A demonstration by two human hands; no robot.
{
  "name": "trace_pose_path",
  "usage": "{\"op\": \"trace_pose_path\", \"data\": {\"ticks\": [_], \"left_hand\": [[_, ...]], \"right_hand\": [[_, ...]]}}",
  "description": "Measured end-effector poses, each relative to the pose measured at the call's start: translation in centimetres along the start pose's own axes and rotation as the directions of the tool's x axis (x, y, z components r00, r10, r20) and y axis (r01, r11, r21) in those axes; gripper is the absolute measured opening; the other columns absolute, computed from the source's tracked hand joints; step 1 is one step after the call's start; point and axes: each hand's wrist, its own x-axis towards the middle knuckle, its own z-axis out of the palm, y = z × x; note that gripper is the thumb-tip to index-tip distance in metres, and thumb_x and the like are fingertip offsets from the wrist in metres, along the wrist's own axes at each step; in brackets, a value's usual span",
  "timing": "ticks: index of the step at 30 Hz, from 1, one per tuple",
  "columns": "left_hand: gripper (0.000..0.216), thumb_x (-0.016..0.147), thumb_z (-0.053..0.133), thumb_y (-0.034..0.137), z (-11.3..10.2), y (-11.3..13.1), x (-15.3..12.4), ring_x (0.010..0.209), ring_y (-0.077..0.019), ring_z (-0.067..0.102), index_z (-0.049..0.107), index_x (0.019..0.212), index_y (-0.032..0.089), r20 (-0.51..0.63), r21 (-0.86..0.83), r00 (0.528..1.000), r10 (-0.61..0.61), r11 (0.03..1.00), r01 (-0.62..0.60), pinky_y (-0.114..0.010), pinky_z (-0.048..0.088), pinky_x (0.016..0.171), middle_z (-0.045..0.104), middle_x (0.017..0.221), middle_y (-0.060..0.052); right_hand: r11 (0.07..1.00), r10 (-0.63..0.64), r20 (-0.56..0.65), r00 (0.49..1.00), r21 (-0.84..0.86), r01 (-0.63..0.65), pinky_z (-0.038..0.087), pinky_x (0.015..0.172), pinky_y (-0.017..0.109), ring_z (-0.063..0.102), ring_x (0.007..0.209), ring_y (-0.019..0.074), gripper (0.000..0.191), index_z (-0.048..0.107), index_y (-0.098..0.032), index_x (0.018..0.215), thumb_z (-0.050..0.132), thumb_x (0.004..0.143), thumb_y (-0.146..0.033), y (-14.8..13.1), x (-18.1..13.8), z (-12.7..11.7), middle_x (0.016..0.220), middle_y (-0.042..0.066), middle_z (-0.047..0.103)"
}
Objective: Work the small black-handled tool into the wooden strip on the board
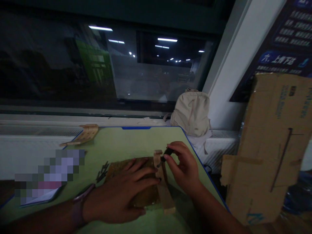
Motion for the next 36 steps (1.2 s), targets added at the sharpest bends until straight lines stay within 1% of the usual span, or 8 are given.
{"op": "trace_pose_path", "data": {"ticks": [4, 10, 14, 19, 23, 26, 30, 36], "left_hand": [[0.082, 0.085, 0.088, 0.047, -0.06, 0.0, 0.0, 0.155, -0.0471, 0.037, 0.054, 0.157, 0.034, 0.003, -0.006, 1.0, -0.002, 1.0, 0.002, -0.074, 0.027, 0.129, 0.055, 0.162, -0.005], [0.078, 0.085, 0.088, 0.047, 0.13, -0.23, 0.04, 0.153, -0.0455, 0.041, 0.056, 0.155, 0.033, -0.037, -0.012, 0.999, 0.029, 0.999, -0.03, -0.071, 0.029, 0.128, 0.056, 0.161, -0.006], [0.079, 0.085, 0.089, 0.045, 0.17, -0.16, 0.1, 0.152, -0.0446, 0.04, 0.055, 0.155, 0.033, -0.037, -0.007, 0.999, 0.025, 1.0, -0.025, -0.071, 0.03, 0.128, 0.057, 0.159, -0.005], [0.081, 0.086, 0.087, 0.048, 0.28, -0.26, 0.1, 0.151, -0.0466, 0.042, 0.054, 0.157, 0.032, -0.043, -0.005, 0.998, 0.036, 0.999, -0.036, -0.074, 0.031, 0.126, 0.056, 0.16, -0.007], [0.08, 0.085, 0.088, 0.049, 0.33, -0.32, 0.07, 0.151, -0.0463, 0.043, 0.054, 0.156, 0.032, -0.045, -0.009, 0.998, 0.033, 0.999, -0.033, -0.074, 0.031, 0.127, 0.056, 0.161, -0.006], [0.08, 0.085, 0.088, 0.048, 0.32, -0.27, 0.02, 0.154, -0.0458, 0.039, 0.054, 0.156, 0.033, -0.04, -0.008, 0.999, 0.025, 1.0, -0.025, -0.073, 0.029, 0.129, 0.055, 0.162, -0.005], [0.078, 0.086, 0.087, 0.045, 0.18, -0.16, -0.02, 0.156, -0.0469, 0.037, 0.054, 0.156, 0.032, -0.04, -0.012, 0.999, 0.023, 1.0, -0.024, -0.075, 0.026, 0.129, 0.056, 0.161, -0.007], [0.082, 0.085, 0.088, 0.045, 0.11, -0.04, 0.04, 0.157, -0.0499, 0.035, 0.053, 0.157, 0.032, -0.014, -0.009, 1.0, 0.005, 1.0, -0.005, -0.078, 0.026, 0.127, 0.054, 0.163, -0.007]], "right_hand": [[1.0, 0.01, -0.019, 1.0, 0.025, -0.01, 0.067, 0.075, 0.031, 0.074, 0.095, 0.0194, 0.026, 0.073, -0.031, 0.119, 0.08, 0.096, -0.021, 0.18, -0.08, -0.09, 0.103, 0.005, 0.072], [0.997, 0.06, 0.086, 0.994, 0.047, -0.064, 0.07, 0.096, 0.043, 0.08, 0.112, 0.0218, 0.032, 0.071, -0.033, 0.136, 0.063, 0.107, -0.02, -0.4, -0.54, -0.17, 0.126, 0.009, 0.077], [0.993, 0.094, 0.076, 0.993, 0.063, -0.099, 0.071, 0.09, 0.041, 0.082, 0.102, 0.0205, 0.03, 0.073, -0.032, 0.13, 0.068, 0.104, -0.018, -0.38, -0.58, 0.1, 0.118, 0.007, 0.079], [1.0, -0.006, -0.05, 0.999, 0.001, 0.006, 0.068, 0.074, 0.032, 0.074, 0.093, 0.0197, 0.026, 0.073, -0.03, 0.118, 0.08, 0.095, -0.019, 0.15, -0.26, 0.14, 0.102, 0.006, 0.072], [0.999, -0.01, -0.002, 1.0, -0.043, 0.01, 0.07, 0.083, 0.04, 0.075, 0.102, 0.0231, 0.022, 0.073, -0.029, 0.122, 0.072, 0.101, -0.023, -0.07, -0.18, -0.03, 0.11, 0.01, 0.074], [0.998, 0.048, 0.045, 0.998, 0.027, -0.05, 0.07, 0.091, 0.043, 0.079, 0.107, 0.023, 0.025, 0.073, -0.03, 0.127, 0.063, 0.106, -0.02, -0.55, -0.26, -0.06, 0.12, 0.01, 0.076], [0.993, 0.072, 0.033, 0.997, 0.089, -0.075, 0.07, 0.085, 0.037, 0.08, 0.1, 0.0205, 0.026, 0.074, -0.031, 0.122, 0.072, 0.101, -0.016, -0.78, -0.25, 0.02, 0.111, 0.006, 0.076], [0.999, -0.013, -0.055, 0.998, -0.048, 0.01, 0.065, 0.073, 0.032, 0.072, 0.092, 0.0199, 0.025, 0.074, -0.03, 0.116, 0.079, 0.095, -0.017, -0.15, 0.04, -0.16, 0.102, 0.005, 0.069]]}}
